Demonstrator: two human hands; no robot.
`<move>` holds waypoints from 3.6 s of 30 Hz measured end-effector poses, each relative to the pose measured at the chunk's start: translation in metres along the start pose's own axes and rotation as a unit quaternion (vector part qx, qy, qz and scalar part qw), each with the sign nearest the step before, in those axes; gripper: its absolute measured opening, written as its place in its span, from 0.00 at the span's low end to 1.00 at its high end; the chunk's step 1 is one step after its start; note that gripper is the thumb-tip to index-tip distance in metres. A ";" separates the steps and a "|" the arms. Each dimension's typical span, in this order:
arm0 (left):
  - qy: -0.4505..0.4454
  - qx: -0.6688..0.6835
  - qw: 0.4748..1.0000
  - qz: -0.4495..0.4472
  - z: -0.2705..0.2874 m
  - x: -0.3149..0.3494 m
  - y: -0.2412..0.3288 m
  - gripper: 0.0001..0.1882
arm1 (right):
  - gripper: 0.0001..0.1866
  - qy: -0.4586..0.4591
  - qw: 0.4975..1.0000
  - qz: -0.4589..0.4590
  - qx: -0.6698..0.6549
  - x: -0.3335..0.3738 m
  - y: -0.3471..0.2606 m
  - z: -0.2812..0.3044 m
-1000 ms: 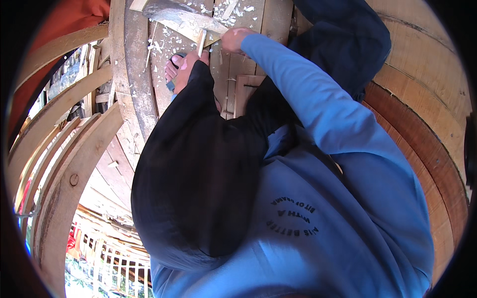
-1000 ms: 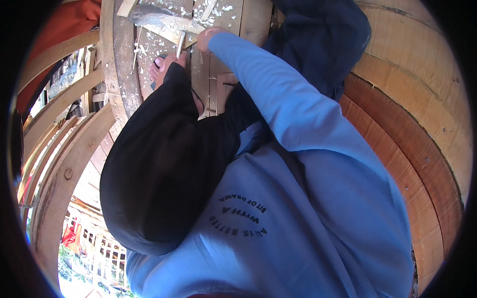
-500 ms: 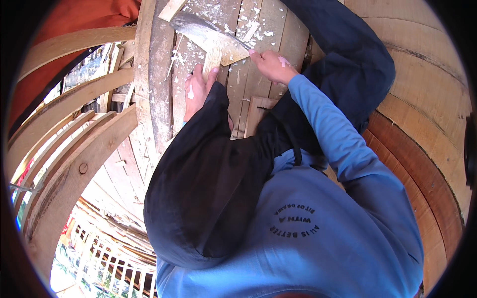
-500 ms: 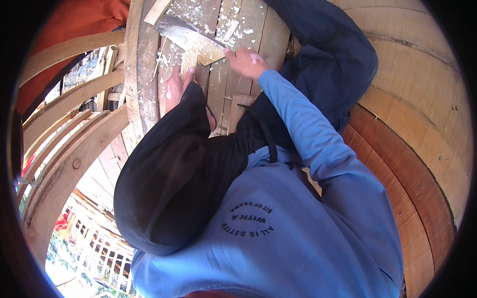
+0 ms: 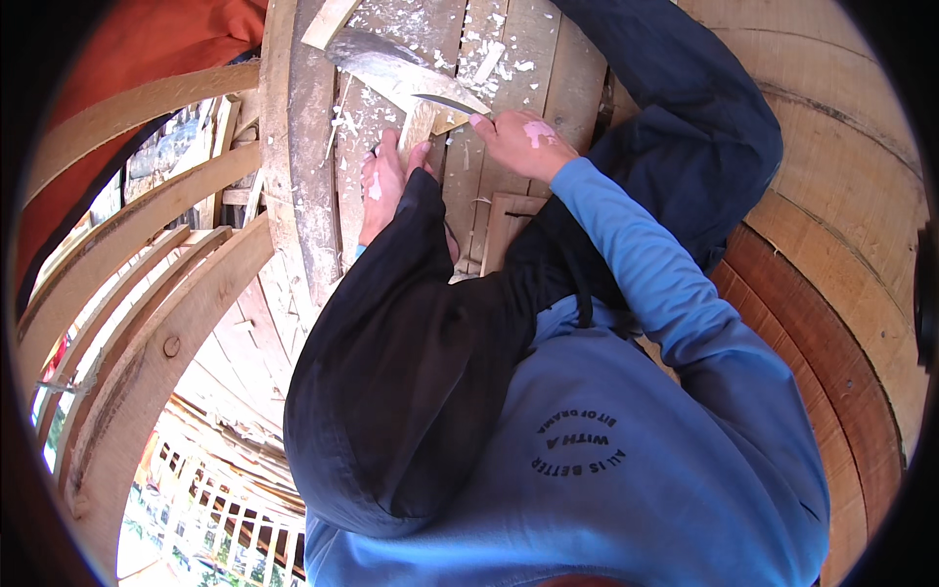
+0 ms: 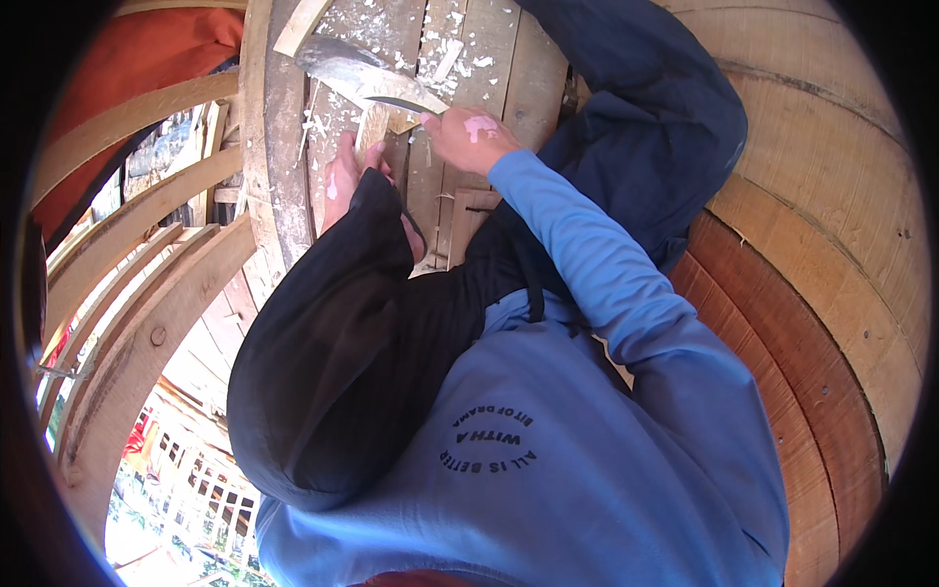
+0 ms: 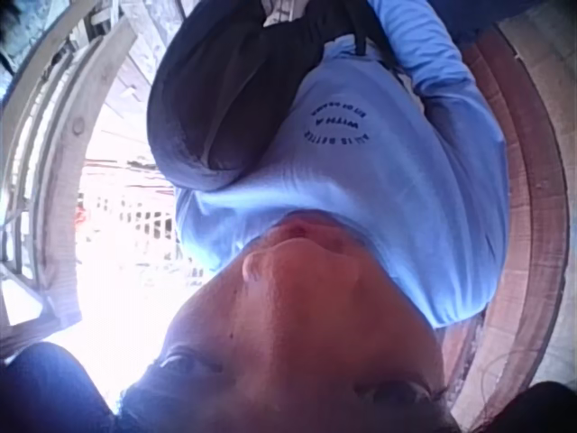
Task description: The person carves a piece of wood with a carving knife while sitting on a wooden floor. They hold the wood in one hand and use the knife to shave off small pieces of wood, rotating the piece to work on different edges.
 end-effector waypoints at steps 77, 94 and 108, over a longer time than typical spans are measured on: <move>-0.005 -0.012 1.000 -0.015 -0.001 -0.001 -0.005 0.20 | 0.37 0.014 0.999 0.031 0.031 0.040 -0.040 0.016; 0.034 -0.105 0.989 -0.101 -0.013 -0.012 -0.039 0.20 | 0.34 0.016 0.999 -0.031 0.028 0.013 -0.034 -0.021; -0.021 0.040 0.997 -0.064 0.025 0.039 0.033 0.15 | 0.40 0.092 0.995 0.041 0.015 -0.032 -0.042 0.065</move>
Point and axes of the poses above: each hand's wrist, its own x-axis away from the middle knuckle, its own z-axis out of the back of the hand, y = z × x, the point moved 5 cm from there along -x, towards the middle knuckle, and after that the axes turned 3 degrees about -x, right-handed, at the moved point
